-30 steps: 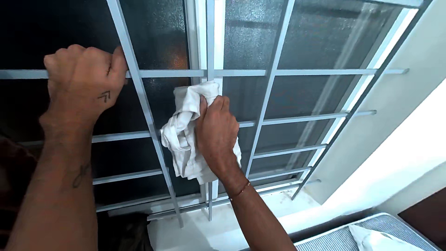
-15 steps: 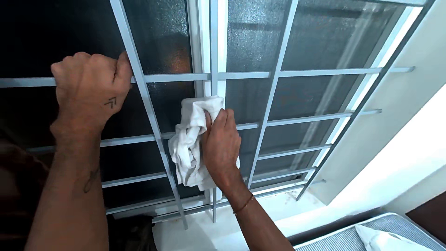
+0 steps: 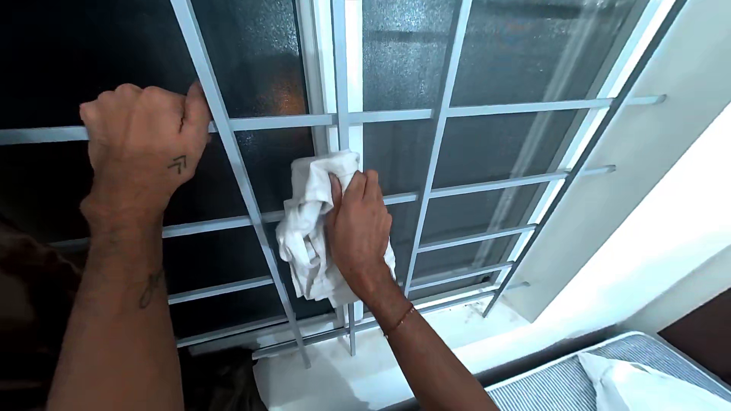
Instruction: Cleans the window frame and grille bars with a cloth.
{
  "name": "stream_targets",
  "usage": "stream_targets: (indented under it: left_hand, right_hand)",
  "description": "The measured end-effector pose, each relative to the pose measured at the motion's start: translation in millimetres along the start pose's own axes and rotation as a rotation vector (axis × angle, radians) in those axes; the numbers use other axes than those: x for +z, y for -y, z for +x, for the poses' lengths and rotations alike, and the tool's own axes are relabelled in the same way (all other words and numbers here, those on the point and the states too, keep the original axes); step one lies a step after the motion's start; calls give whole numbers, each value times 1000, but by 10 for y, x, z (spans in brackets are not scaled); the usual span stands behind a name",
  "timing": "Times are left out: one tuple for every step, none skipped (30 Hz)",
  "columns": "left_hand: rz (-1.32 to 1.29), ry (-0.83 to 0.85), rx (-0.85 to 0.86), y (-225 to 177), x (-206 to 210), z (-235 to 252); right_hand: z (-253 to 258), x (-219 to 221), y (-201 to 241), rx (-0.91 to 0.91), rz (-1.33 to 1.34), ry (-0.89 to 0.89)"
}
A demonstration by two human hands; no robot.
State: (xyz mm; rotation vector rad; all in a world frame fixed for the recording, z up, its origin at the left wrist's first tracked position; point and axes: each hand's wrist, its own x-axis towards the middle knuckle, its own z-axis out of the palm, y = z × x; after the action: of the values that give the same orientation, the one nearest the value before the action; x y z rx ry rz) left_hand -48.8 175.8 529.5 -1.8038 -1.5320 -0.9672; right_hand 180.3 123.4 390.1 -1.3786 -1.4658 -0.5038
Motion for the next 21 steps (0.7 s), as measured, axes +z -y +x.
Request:
stream_targets:
  left_hand:
    - [-10, 22, -16, -10, -15, 0]
    - [-14, 32, -26, -16, -22, 4]
    - [-15, 30, -32, -18, -18, 6]
    - [-16, 25, -32, -16, -9, -1]
    - [-18, 17, -27, -12, -4, -5]
    - [-19, 13, -21, -15, -7, -4]
    - [-18, 10, -16, -27, -13, -2]
    - [-16, 10, -16, -38, -19, -6]
    - [-13, 13, -20, -47, -28, -12]
    - [-9, 15, -20, -48, -35, -18]
    - [-6, 12, -13, -40, -34, -20]
    - [-3, 5, -3, -27, -26, -11]
    - [-5, 2, 3, -8, -8, 1]
    - [-9, 0, 6, 31, 28, 18]
    - [-16, -2, 6, 83, 73, 49]
    - [-28, -3, 5, 144, 125, 84]
    - [-43, -3, 1, 207, 176, 119]
    - [-58, 2, -4, 260, 213, 147]
    - [-69, 11, -12, 274, 226, 149]
    - [-80, 24, -23, 255, 214, 138]
    - [-93, 33, -27, 224, 194, 124]
  right_hand:
    - [-73, 12, -34, -10, 15, -1]
    - [-79, 13, -43, -6, 22, 9]
    - [-26, 8, -26, 13, 18, 28]
    - [84, 18, 13, 46, 12, 36]
    - [225, 55, 45, 74, 7, 7]
    - [366, 64, 79, 88, 12, -21]
    - [500, 45, 118, 95, 22, -43]
    - [616, 14, 164, 104, 26, -61]
    - [701, -14, 212, 118, 22, -68]
    - [737, -20, 246, 133, 4, -71]
    - [725, -2, 257, 140, -12, -83]
    - [681, 37, 246, 135, -29, -111]
    - [612, 87, 222, 124, -47, -145]
    - [538, 132, 192, 115, -60, -172]
    - [474, 165, 165, 109, -62, -190]
    - [424, 183, 145, 107, -61, -202]
    - [389, 194, 132, 108, -58, -205]
    - [361, 201, 121, 110, -50, -206]
    - [329, 209, 109, 112, -38, -207]
    - [288, 222, 95, 113, -23, -209]
    - [238, 246, 78, 113, -5, -214]
